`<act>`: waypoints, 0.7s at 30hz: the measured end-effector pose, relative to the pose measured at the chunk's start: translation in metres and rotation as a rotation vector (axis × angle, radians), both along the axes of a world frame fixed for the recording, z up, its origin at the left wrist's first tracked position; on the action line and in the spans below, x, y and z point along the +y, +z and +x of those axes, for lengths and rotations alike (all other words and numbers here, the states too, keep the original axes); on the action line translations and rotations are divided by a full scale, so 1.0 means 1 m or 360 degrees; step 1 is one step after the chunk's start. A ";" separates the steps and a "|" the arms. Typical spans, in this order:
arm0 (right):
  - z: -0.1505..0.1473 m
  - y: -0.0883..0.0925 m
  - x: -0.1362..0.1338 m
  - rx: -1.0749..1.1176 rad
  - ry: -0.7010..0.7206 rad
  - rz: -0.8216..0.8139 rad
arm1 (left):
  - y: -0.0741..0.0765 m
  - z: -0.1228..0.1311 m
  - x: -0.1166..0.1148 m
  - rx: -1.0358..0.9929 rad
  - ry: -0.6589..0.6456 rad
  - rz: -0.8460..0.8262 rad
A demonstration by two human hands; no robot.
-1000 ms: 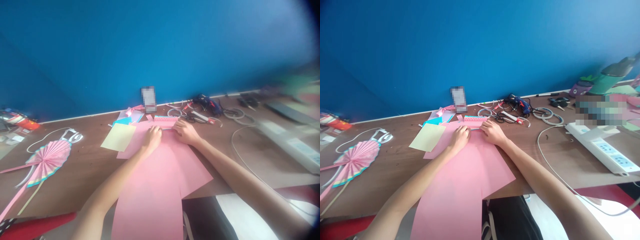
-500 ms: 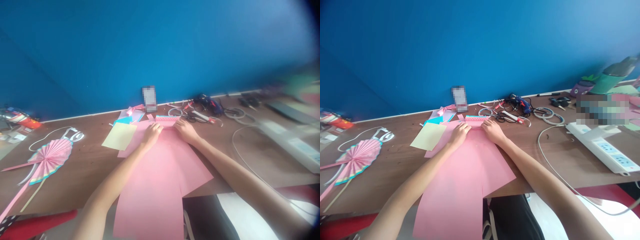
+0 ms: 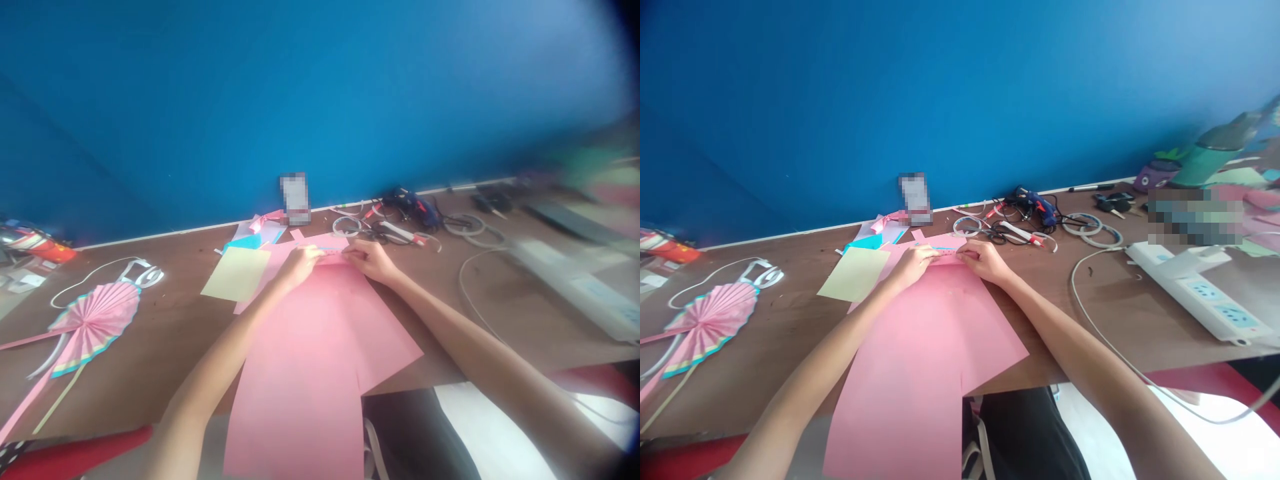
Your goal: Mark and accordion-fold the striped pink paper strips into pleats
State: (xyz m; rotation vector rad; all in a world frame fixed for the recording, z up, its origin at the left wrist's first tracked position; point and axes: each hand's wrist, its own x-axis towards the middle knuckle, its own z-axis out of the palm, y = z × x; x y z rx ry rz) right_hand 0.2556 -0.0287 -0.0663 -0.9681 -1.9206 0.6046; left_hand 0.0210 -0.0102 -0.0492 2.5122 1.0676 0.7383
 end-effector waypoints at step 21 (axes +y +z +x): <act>0.002 -0.003 0.004 -0.0265 0.0030 -0.0077 | 0.001 0.000 -0.003 0.0125 -0.0043 -0.0494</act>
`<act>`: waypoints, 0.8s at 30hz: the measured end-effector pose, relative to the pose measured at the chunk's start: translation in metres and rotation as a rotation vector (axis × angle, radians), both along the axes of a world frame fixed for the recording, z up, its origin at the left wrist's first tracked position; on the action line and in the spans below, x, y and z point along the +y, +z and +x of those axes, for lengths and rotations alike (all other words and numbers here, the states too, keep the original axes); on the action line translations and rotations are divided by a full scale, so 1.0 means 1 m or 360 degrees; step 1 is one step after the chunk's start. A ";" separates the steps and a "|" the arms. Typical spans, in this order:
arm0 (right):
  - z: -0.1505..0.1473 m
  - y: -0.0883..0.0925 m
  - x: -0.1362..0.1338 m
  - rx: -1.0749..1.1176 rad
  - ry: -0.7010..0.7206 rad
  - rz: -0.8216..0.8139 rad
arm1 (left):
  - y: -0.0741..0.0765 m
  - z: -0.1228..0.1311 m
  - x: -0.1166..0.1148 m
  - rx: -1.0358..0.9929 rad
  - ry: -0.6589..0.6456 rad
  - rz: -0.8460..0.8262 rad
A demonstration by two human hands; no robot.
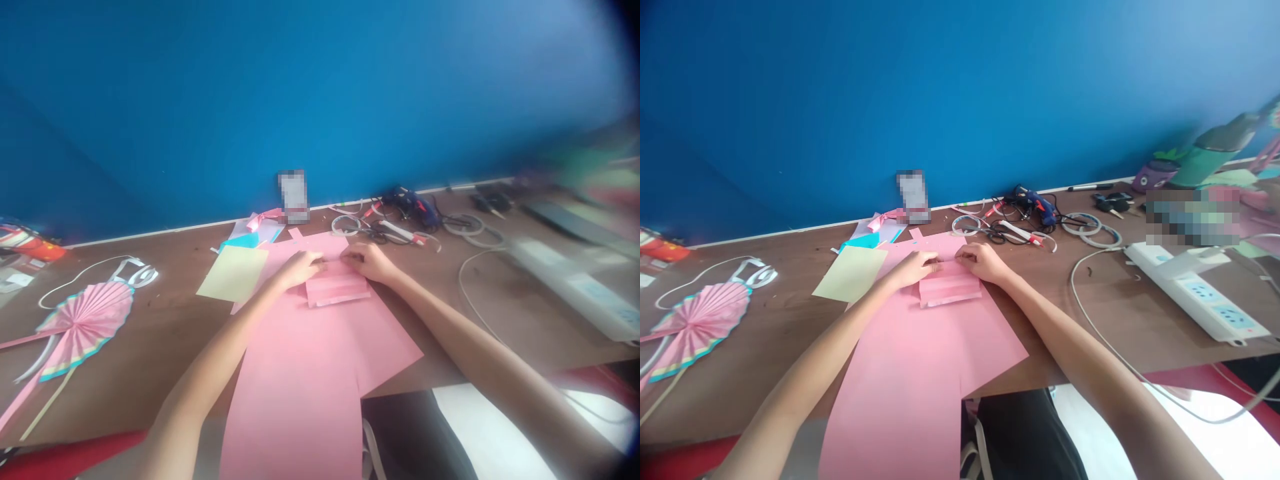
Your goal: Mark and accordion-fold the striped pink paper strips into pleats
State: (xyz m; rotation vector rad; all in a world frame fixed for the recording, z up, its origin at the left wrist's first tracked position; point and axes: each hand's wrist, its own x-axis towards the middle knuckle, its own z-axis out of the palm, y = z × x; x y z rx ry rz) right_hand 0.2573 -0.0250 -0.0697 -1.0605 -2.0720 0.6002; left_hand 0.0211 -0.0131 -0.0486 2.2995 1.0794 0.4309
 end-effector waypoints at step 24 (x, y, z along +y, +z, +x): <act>0.006 -0.011 0.007 0.0073 -0.0055 0.0196 | -0.009 -0.002 0.000 0.0091 -0.0015 0.0582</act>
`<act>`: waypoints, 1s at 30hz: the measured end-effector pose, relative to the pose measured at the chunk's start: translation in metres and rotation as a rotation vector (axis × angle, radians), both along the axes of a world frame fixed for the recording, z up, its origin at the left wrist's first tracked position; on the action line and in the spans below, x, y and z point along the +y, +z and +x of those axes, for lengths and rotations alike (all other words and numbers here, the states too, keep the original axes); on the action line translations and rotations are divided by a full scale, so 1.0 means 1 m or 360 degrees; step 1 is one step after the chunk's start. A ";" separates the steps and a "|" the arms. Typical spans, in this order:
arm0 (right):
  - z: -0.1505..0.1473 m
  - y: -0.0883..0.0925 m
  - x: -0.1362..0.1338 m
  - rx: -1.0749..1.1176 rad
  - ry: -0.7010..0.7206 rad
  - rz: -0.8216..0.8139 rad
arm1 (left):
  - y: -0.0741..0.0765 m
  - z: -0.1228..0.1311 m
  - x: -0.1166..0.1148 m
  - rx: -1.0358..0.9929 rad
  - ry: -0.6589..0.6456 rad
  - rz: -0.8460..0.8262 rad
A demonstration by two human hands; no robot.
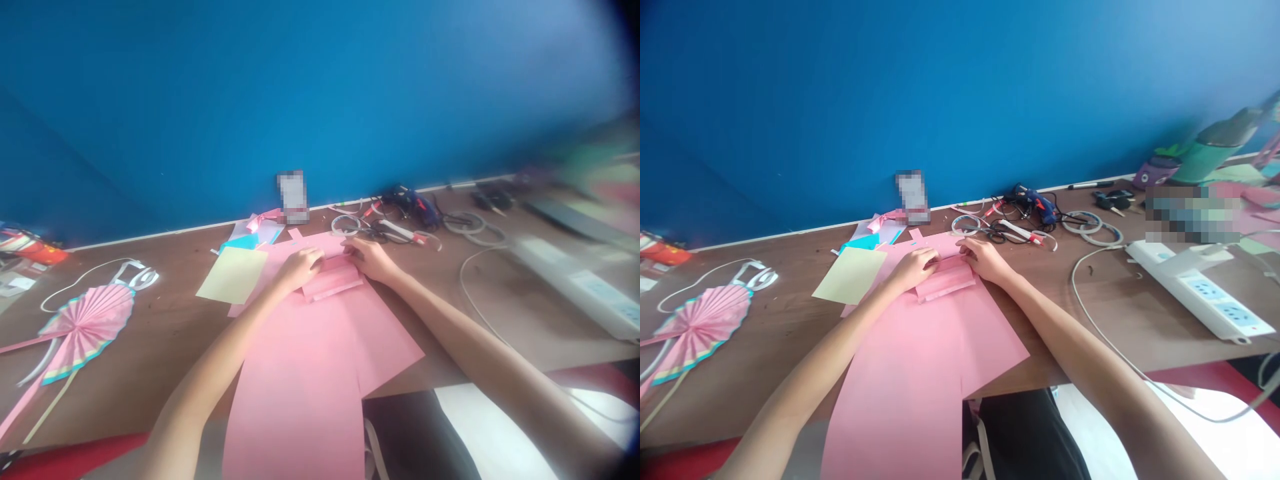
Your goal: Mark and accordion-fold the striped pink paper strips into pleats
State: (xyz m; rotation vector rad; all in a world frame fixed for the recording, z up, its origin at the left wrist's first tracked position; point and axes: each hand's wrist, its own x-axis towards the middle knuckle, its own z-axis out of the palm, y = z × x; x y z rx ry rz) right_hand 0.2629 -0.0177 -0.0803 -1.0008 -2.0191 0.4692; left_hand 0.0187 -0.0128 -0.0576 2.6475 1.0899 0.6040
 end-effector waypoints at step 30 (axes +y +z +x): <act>0.006 0.007 0.002 -0.0222 0.0316 0.0084 | 0.011 -0.005 0.005 0.0153 -0.0094 -0.0065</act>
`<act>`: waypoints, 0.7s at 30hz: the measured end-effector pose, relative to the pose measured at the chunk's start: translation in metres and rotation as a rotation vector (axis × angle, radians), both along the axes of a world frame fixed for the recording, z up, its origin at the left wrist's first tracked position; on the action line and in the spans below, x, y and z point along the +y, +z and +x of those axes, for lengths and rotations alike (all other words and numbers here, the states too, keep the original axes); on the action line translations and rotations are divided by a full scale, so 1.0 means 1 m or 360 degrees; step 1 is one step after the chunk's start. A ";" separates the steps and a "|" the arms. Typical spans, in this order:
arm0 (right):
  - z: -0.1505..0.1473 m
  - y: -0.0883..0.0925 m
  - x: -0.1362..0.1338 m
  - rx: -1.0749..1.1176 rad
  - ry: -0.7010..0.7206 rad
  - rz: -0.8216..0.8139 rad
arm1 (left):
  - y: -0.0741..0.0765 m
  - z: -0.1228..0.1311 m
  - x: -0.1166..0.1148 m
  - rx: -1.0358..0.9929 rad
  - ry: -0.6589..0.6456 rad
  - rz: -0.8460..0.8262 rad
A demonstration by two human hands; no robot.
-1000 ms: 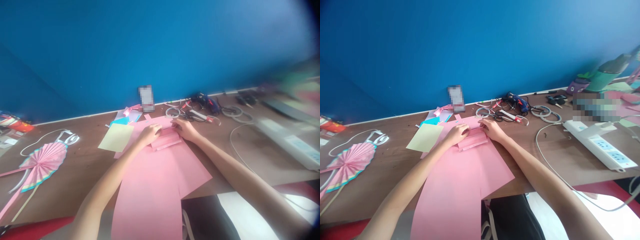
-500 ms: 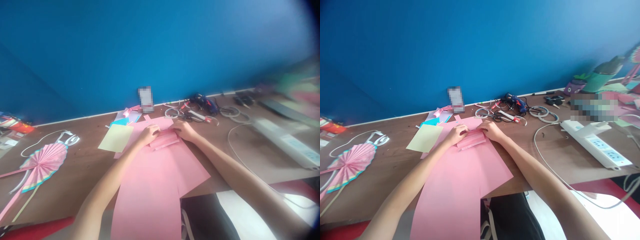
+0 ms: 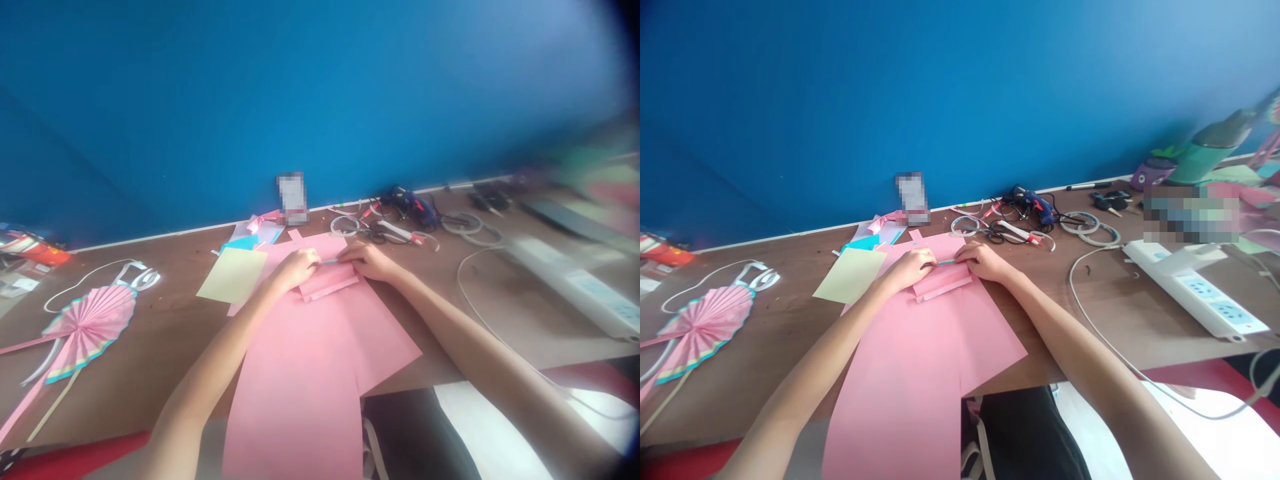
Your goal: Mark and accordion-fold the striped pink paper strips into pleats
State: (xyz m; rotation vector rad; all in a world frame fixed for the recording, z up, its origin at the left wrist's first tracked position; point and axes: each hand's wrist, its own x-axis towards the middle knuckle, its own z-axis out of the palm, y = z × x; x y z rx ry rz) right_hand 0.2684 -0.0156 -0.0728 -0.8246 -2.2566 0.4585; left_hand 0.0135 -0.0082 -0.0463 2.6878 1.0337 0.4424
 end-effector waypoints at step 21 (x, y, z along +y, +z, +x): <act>-0.014 -0.006 -0.001 -0.0123 -0.0101 0.0153 | 0.017 -0.020 -0.001 0.0412 0.0703 -0.0147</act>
